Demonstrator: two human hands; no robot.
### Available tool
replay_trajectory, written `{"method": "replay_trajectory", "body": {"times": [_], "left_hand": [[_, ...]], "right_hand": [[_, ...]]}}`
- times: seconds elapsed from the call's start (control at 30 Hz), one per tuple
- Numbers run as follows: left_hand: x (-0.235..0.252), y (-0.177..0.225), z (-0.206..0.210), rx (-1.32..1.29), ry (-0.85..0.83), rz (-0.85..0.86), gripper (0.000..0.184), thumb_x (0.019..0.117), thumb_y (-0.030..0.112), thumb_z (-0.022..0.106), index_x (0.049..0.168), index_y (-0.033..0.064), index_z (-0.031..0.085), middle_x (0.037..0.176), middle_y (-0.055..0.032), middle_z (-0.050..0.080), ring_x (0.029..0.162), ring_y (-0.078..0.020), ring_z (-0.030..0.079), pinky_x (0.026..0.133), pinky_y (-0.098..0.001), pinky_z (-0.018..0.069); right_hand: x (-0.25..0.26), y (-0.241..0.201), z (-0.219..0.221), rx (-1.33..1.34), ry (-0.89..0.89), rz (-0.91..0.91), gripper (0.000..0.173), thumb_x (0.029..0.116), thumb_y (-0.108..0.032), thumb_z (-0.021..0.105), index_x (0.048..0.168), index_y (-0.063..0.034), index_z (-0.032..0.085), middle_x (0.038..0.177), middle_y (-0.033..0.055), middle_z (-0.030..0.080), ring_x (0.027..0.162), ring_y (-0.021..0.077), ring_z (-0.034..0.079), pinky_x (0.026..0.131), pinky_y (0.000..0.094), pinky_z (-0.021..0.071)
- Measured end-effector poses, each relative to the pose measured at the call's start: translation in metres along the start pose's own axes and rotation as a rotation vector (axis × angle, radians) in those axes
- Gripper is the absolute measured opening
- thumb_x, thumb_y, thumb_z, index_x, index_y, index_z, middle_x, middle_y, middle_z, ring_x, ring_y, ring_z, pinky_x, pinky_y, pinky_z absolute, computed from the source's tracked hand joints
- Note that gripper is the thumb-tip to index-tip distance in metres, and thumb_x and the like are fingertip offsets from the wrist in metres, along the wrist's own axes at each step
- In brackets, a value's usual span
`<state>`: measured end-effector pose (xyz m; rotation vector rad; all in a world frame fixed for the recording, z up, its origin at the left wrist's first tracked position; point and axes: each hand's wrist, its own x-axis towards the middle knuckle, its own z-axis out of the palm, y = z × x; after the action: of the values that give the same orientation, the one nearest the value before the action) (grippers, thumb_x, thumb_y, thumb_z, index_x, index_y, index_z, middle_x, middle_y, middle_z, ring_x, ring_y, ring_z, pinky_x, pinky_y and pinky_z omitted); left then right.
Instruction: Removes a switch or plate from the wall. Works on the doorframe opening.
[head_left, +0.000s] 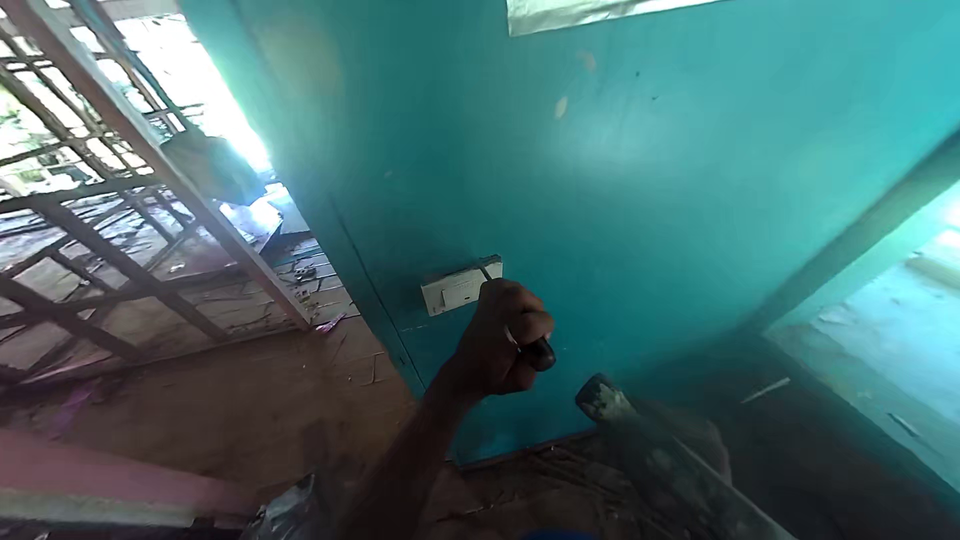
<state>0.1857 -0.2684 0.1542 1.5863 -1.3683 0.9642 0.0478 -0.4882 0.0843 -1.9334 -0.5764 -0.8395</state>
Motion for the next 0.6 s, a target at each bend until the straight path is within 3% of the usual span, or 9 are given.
{"method": "replay_trajectory", "body": {"times": [0.17,0.27,0.37,0.5,0.6], "left_hand": [[-0.002,-0.006,-0.012,-0.063,-0.021,0.034,0.009,0.1006,0.025,0.056,0.101,0.0164,0.059,0.096,-0.0035,0.059,0.098,-0.0177,0.058,0.096,-0.0340,0.0450],[-0.006,-0.010,-0.017,-0.111,-0.037,0.052,0.012,0.1016,0.028,0.054,0.102,0.0164,0.059,0.096,-0.0033,0.058,0.098,-0.0169,0.056,0.097,-0.0327,0.0434],[-0.009,-0.016,-0.018,-0.163,-0.047,0.083,0.015,0.1012,0.029,0.053,0.103,0.0166,0.060,0.095,-0.0032,0.057,0.097,-0.0176,0.056,0.095,-0.0345,0.0430],[-0.009,-0.019,-0.023,-0.238,-0.015,0.090,0.015,0.1010,0.030,0.053,0.104,0.0166,0.059,0.094,-0.0026,0.056,0.098,-0.0175,0.055,0.095,-0.0340,0.0433],[-0.010,-0.024,-0.022,-0.256,-0.001,0.075,0.012,0.0996,0.029,0.056,0.102,0.0176,0.059,0.097,-0.0018,0.056,0.101,-0.0160,0.055,0.095,-0.0321,0.0435]], "right_hand": [[0.013,-0.042,0.035,-0.068,0.082,-0.020,0.021,0.0957,-0.028,0.070,0.085,-0.0125,0.063,0.072,-0.0025,0.065,0.068,0.0006,0.064,0.060,0.0169,0.0545],[0.020,-0.072,0.047,-0.095,0.094,0.000,0.021,0.0932,-0.020,0.072,0.079,-0.0056,0.064,0.070,0.0061,0.067,0.068,0.0077,0.065,0.065,0.0206,0.0528],[0.002,-0.060,0.070,-0.096,0.241,-0.186,0.017,0.0966,-0.023,0.069,0.086,-0.0096,0.066,0.074,0.0014,0.067,0.070,0.0060,0.065,0.064,0.0197,0.0535],[0.002,-0.097,0.083,-0.241,0.273,-0.035,0.020,0.0988,-0.025,0.066,0.085,-0.0129,0.058,0.073,0.0006,0.064,0.071,0.0083,0.066,0.064,0.0228,0.0564],[-0.001,-0.069,0.100,-0.334,0.311,0.033,0.019,0.0965,-0.026,0.068,0.085,-0.0131,0.061,0.071,-0.0021,0.063,0.066,0.0039,0.063,0.058,0.0208,0.0543]]}}
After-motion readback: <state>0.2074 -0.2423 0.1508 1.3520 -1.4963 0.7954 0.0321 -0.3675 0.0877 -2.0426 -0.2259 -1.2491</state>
